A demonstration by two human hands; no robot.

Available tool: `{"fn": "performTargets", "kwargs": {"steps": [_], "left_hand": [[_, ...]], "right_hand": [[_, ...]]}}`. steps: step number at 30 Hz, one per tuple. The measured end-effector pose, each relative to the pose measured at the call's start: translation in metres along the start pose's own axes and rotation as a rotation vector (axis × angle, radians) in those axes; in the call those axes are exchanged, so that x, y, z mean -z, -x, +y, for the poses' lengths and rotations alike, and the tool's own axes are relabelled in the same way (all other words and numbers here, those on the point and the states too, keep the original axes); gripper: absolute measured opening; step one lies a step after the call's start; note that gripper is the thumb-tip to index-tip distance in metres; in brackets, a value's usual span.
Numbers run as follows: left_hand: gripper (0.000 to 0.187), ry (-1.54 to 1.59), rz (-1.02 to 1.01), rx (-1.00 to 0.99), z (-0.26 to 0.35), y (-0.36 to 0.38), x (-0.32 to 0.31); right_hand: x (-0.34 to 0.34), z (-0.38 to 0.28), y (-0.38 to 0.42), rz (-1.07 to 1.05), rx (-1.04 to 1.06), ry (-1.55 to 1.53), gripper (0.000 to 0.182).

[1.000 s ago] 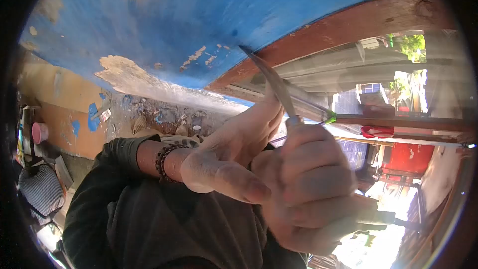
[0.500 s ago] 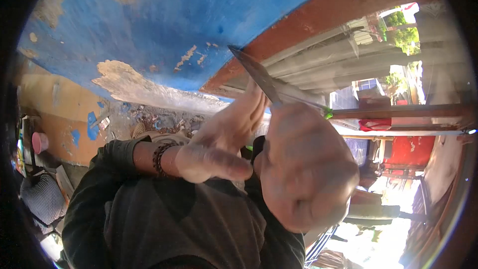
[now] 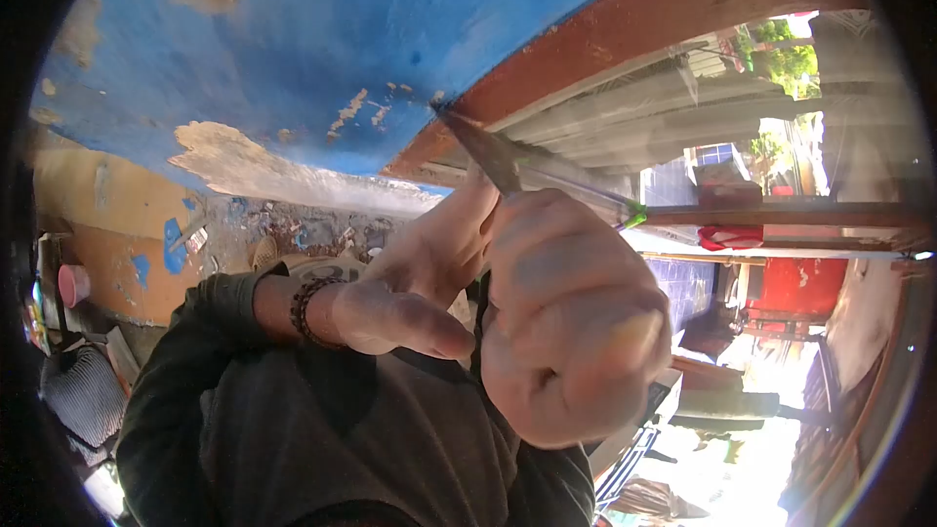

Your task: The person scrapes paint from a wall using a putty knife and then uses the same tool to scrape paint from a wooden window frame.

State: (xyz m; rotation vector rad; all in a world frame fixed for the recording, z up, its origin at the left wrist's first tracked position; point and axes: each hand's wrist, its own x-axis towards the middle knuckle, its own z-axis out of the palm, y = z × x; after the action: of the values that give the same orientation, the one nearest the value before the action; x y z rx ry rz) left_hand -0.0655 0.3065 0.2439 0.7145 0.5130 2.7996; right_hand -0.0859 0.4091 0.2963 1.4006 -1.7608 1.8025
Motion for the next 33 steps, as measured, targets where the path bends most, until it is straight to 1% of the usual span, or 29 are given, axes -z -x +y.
{"fn": "performTargets", "kwargs": {"steps": [2, 3, 5, 6, 7, 8, 9, 10, 11, 13, 14, 15, 17, 18, 19, 20, 21, 22, 24, 25, 27, 28, 29, 30, 32, 33], "left_hand": [[0.122, -0.204, 0.027, -0.091, 0.01, -0.006, -0.016], [0.122, -0.207, 0.022, -0.095, 0.01, -0.004, -0.009], [0.11, 0.342, 0.121, 0.076, -0.005, 0.007, 0.022], [0.124, 0.054, 0.142, 0.147, -0.012, -0.002, 0.042], [0.124, 0.049, 0.135, 0.135, -0.014, -0.002, 0.037], [0.116, -0.002, 0.118, -0.01, -0.016, 0.002, 0.03], [0.108, -0.037, 0.113, -0.146, -0.017, 0.006, 0.022], [0.106, -0.066, 0.059, -0.202, -0.006, 0.003, 0.012], [0.106, -0.062, 0.062, -0.201, -0.004, 0.003, 0.017], [0.116, 0.039, 0.257, 0.183, -0.004, 0.007, 0.028], [0.116, 0.035, 0.251, 0.187, -0.009, 0.008, 0.034], [0.112, -0.013, 0.145, 0.093, -0.018, 0.01, 0.043], [0.104, -0.108, -0.061, -0.103, -0.028, 0.011, 0.059], [0.107, -0.202, -0.104, -0.081, -0.008, 0.012, 0.041], [0.113, -0.189, -0.124, -0.075, 0.011, 0.01, 0.024], [0.114, -0.101, -0.146, -0.075, 0.013, 0.006, 0.024], [0.116, -0.016, -0.169, -0.075, 0.015, 0.002, 0.025], [0.116, -0.018, -0.17, -0.075, 0.016, 0.003, 0.03], [0.118, 0.083, -0.014, 0.126, 0.016, 0.011, 0.043], [0.118, 0.085, -0.012, 0.126, 0.014, 0.014, 0.041], [0.119, -0.143, -0.01, -0.063, 0.01, 0.016, 0.031], [0.119, -0.258, -0.147, -0.171, 0.012, 0.01, 0.032], [0.119, -0.259, -0.144, -0.173, 0.012, 0.009, 0.034], [0.119, -0.247, -0.18, -0.188, 0.011, 0.007, 0.038], [0.119, -0.239, -0.221, -0.202, 0.014, 0.006, 0.039], [0.118, -0.303, -0.207, -0.184, 0.019, 0.009, 0.035]], "right_hand": [[0.001, -0.013, -0.003, -0.026, -0.164, 0.176, 0.024], [-0.002, 0.001, 0.001, -0.028, -0.158, 0.178, 0.024], [-0.012, 0.043, 0.014, 0.165, -0.038, 0.555, 0.028], [-0.011, 0.043, -0.003, 0.24, -0.041, 0.006, 0.014], [-0.005, 0.04, -0.01, 0.23, -0.03, 0.004, 0.014], [0.0, 0.037, -0.013, 0.059, 0.179, 0.108, 0.016], [0.001, 0.028, -0.012, -0.112, 0.366, 0.216, 0.025], [-0.007, 0.007, -0.011, 0.114, 0.107, -0.24, 0.019], [-0.01, 0.013, -0.011, 0.115, 0.102, -0.239, 0.019], [-0.01, 0.035, -0.008, 0.164, -0.136, 0.097, 0.017], [-0.011, 0.04, -0.007, 0.192, -0.251, 0.266, 0.016], [-0.014, 0.039, -0.006, 0.194, -0.246, 0.266, 0.016], [-0.019, 0.033, -0.004, 0.216, -0.042, 0.546, 0.019], [-0.008, 0.02, 0.0, 0.217, -0.016, 0.179, 0.018], [0.003, 0.012, 0.0, 0.22, 0.022, -0.191, 0.019], [0.0, 0.016, -0.003, 0.22, 0.02, -0.192, 0.019], [-0.006, 0.023, -0.007, 0.174, 0.008, -0.071, 0.011], [-0.014, 0.031, -0.011, 0.128, -0.003, 0.049, 0.013], [-0.025, 0.039, -0.014, 0.041, -0.031, 0.293, 0.032], [-0.024, 0.034, -0.014, 0.041, -0.034, 0.292, 0.032], [-0.018, 0.015, -0.016, 0.17, 0.028, 0.015, 0.022], [-0.017, 0.009, -0.016, 0.235, 0.055, -0.122, 0.021], [-0.021, 0.008, -0.016, 0.233, 0.054, -0.125, 0.021], [-0.026, 0.009, -0.016, 0.177, 0.082, -0.103, 0.022], [-0.032, 0.009, -0.015, 0.069, 0.141, -0.056, 0.037], [-0.031, 0.006, -0.012, 0.065, 0.141, -0.067, 0.036]]}}
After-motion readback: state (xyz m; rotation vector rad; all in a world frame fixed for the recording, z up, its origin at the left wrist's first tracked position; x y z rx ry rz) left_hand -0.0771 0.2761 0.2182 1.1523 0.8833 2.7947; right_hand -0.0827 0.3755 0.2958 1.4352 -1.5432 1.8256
